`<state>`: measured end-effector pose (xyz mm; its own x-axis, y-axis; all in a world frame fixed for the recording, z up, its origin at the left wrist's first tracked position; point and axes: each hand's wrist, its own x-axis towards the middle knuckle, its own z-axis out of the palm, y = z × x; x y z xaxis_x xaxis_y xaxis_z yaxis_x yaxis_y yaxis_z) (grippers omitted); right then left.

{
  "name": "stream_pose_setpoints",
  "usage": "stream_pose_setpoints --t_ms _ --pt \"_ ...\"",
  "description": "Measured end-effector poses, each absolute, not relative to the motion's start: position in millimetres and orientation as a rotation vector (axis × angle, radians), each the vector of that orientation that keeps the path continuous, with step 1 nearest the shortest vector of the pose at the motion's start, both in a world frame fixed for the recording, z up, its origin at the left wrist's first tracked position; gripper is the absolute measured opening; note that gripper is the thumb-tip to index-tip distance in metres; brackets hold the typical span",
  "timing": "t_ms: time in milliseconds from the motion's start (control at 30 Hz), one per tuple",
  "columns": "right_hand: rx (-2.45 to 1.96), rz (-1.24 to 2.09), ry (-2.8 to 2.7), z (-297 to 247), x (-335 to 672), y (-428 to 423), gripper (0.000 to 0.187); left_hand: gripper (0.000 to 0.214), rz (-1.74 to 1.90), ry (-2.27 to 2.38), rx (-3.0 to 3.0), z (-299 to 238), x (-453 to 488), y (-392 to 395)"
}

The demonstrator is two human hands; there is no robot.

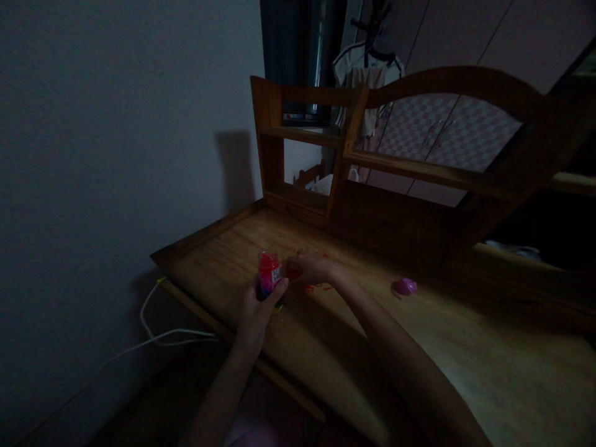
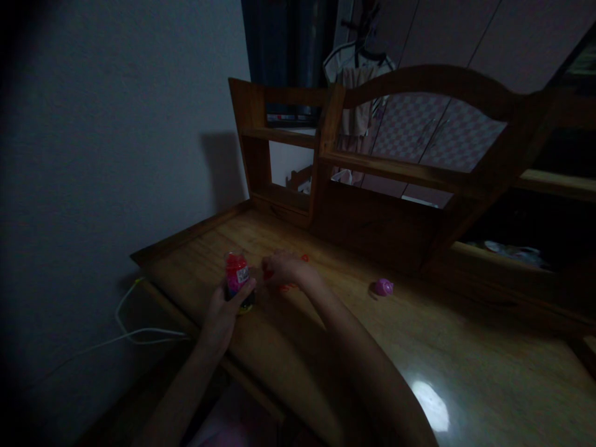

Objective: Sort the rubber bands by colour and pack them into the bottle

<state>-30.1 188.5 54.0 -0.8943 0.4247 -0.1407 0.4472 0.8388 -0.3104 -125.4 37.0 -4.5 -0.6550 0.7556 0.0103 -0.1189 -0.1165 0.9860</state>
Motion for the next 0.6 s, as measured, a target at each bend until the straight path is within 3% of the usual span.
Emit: stream_pose_setpoints --t_ms 100,600 --pt "0.861 -0.328 2.942 55 -29 179 0.042 0.048 1.827 1.549 0.719 -3 -125 36" --pt "1.025 -0.517 2.946 39 -44 178 0.015 0.048 1.806 1.532 0.762 -3 -125 35"
